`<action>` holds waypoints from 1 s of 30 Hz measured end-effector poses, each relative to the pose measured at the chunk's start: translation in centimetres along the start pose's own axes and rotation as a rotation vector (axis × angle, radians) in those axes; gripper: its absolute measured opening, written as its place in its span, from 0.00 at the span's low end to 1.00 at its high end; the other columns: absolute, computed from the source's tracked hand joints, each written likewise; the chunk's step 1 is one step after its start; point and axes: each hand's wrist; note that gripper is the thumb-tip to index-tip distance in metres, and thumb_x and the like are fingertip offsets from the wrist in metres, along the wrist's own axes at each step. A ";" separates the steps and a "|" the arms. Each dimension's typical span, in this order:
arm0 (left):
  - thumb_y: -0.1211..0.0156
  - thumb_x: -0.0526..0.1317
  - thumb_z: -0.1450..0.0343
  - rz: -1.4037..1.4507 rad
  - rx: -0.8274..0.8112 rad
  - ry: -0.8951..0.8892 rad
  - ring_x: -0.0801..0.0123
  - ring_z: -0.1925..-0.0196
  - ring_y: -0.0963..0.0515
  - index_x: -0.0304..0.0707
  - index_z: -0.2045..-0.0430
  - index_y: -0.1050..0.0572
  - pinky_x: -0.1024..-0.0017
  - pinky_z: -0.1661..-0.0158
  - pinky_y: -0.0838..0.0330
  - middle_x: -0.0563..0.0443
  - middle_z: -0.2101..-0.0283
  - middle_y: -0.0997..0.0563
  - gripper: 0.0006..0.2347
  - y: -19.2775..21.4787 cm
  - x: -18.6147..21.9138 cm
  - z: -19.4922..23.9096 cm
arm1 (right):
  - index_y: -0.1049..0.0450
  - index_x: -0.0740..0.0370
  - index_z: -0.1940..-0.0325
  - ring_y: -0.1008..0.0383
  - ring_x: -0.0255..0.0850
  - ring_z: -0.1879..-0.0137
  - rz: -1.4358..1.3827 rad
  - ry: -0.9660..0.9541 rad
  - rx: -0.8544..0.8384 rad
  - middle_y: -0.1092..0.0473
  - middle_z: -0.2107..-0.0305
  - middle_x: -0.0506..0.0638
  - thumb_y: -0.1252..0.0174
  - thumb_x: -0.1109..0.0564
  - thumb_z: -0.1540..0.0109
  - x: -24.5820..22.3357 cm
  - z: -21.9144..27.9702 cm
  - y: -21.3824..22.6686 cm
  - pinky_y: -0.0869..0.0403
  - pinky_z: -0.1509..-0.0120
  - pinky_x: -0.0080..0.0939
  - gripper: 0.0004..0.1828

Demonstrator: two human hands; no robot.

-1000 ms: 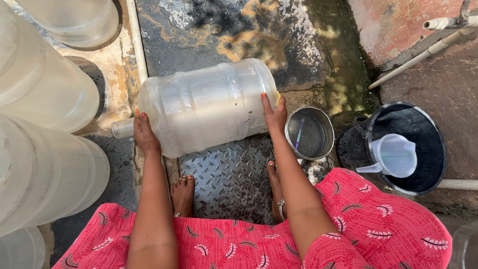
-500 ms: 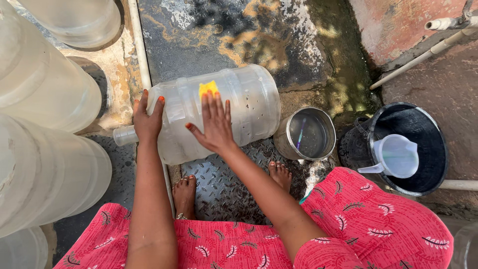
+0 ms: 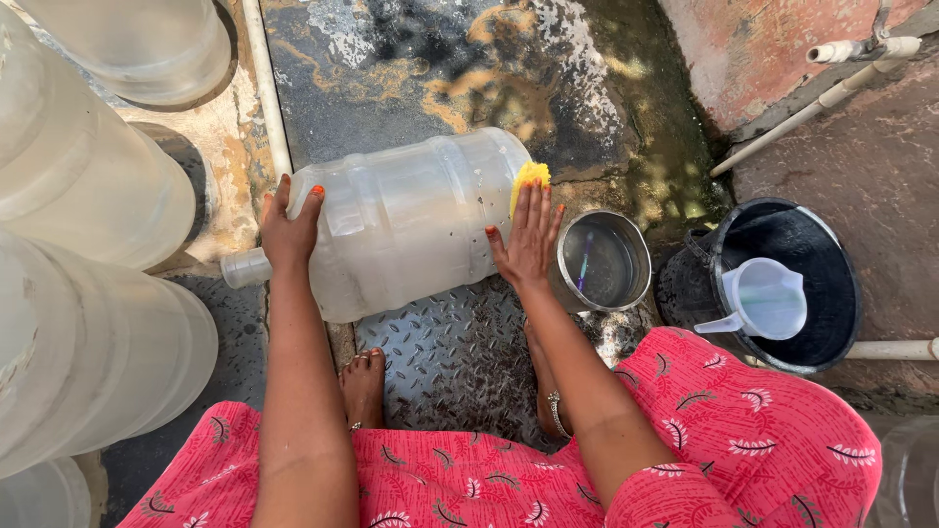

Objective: The person scrubs the exterior of a plastic water jug with a sponge and then puts small dark items inside the jug and shakes it.

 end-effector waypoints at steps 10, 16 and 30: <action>0.33 0.60 0.37 0.001 0.018 0.018 0.55 0.31 0.31 0.61 0.34 0.31 0.61 0.35 0.36 0.39 0.30 0.35 0.33 -0.3 -0.3 -0.3 | 0.66 0.57 0.16 0.77 0.49 0.16 0.110 0.517 -0.318 0.70 0.20 0.53 0.67 0.20 0.34 -21.3 7.8 -3.0 0.72 0.19 0.66 0.55; 0.31 0.51 0.32 0.433 -0.006 -0.048 0.57 0.40 0.25 0.41 0.40 0.25 0.63 0.42 0.31 0.41 0.42 0.23 0.26 0.2 -2.1 -1.8 | 0.63 0.50 0.18 0.73 0.46 0.14 0.054 0.136 0.101 0.67 0.19 0.45 0.73 0.27 0.29 -3.9 1.5 -2.4 0.76 0.14 0.68 0.42; 0.34 0.47 0.31 0.447 -0.080 -0.135 0.50 0.28 0.37 0.40 0.29 0.44 0.60 0.34 0.40 0.37 0.29 0.38 0.35 1.3 -3.9 3.5 | 0.33 0.58 0.41 0.29 0.64 0.43 -0.315 -0.504 -0.134 0.29 0.48 0.64 0.56 0.38 0.31 4.2 -9.6 -0.8 0.33 0.40 0.63 0.26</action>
Point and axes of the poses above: each hand's wrist, its own z-axis away from the middle knuckle, its own y-axis out of the back of the hand, x = y × z
